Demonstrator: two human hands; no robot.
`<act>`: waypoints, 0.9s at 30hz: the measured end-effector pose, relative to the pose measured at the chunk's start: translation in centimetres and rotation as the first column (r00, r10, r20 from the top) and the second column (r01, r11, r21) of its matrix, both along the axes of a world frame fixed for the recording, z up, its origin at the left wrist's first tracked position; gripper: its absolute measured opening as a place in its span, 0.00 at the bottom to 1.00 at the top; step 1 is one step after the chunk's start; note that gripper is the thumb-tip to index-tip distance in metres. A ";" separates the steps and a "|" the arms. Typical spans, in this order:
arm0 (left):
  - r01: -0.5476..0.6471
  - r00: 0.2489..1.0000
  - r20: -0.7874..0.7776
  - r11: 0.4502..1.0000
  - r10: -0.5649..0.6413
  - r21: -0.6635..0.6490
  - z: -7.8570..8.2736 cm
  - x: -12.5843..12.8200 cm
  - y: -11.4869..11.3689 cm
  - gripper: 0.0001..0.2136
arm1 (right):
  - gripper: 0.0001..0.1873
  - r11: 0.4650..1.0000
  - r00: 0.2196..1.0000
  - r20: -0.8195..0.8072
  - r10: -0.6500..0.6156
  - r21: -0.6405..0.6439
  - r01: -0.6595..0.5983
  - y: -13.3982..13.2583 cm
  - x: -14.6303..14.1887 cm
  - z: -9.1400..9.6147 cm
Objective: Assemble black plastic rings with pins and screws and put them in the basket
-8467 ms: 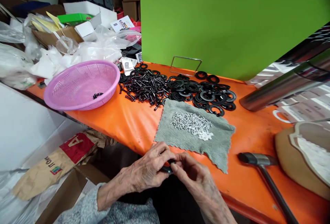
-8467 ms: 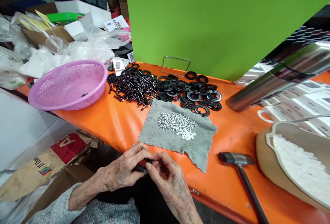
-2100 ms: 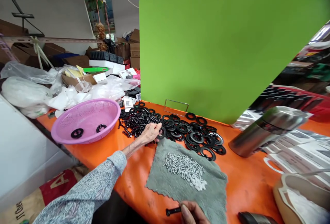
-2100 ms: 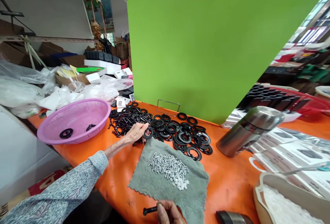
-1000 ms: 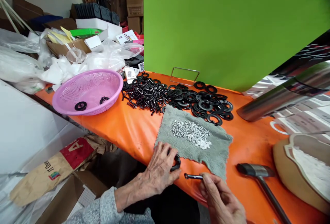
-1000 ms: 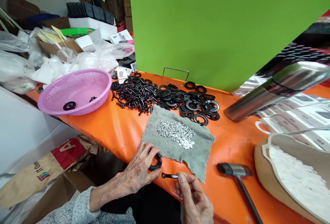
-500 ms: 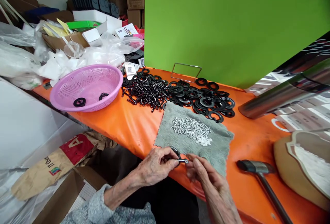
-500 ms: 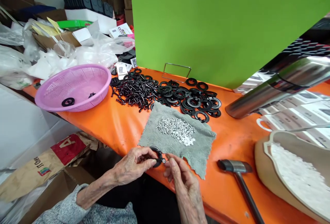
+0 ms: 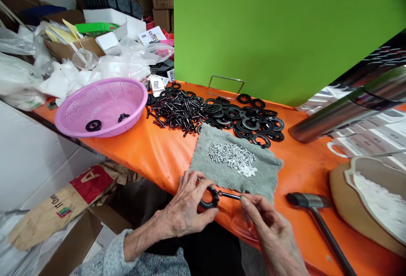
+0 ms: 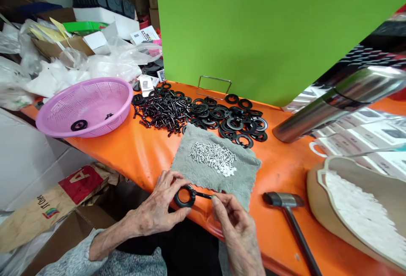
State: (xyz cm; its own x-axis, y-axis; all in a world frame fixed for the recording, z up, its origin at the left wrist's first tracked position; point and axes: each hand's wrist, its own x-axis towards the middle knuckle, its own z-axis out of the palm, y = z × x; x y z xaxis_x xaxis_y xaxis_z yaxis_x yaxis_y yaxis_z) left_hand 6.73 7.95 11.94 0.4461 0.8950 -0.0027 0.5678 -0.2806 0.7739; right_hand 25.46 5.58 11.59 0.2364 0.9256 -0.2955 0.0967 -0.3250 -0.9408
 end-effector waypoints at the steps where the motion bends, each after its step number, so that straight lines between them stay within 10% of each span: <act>1: -0.013 0.997 0.070 0.999 0.017 -0.051 0.4 0.0 0.2 0.21 | 0.22 1.000 1.000 -0.006 0.023 0.015 -0.023 0.2 -0.5 0.2; 6: -0.047 0.970 0.208 0.939 0.124 -0.340 1.4 0.2 1.8 0.08 | 0.21 0.989 0.988 -0.056 0.141 0.045 -0.139 1.6 -2.0 0.8; 14: 0.065 0.996 -0.054 0.997 -0.068 -0.044 0.2 -0.4 1.4 0.07 | 0.09 0.799 0.818 0.487 0.306 0.335 -0.499 2.0 -0.2 -1.8; 27: 0.112 0.983 -0.149 0.994 -0.109 0.013 -0.5 -0.4 1.1 0.06 | 0.17 0.668 0.664 0.677 0.318 0.337 -0.664 1.4 -0.1 -4.2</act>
State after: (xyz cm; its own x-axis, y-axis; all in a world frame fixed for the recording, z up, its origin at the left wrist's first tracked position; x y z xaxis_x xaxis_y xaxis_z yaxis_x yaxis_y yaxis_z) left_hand 6.37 9.08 11.43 0.5386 0.8406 -0.0578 0.6397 -0.3634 0.6773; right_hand 25.38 7.02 7.40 -0.3558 0.8921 0.2786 0.6042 0.4470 -0.6597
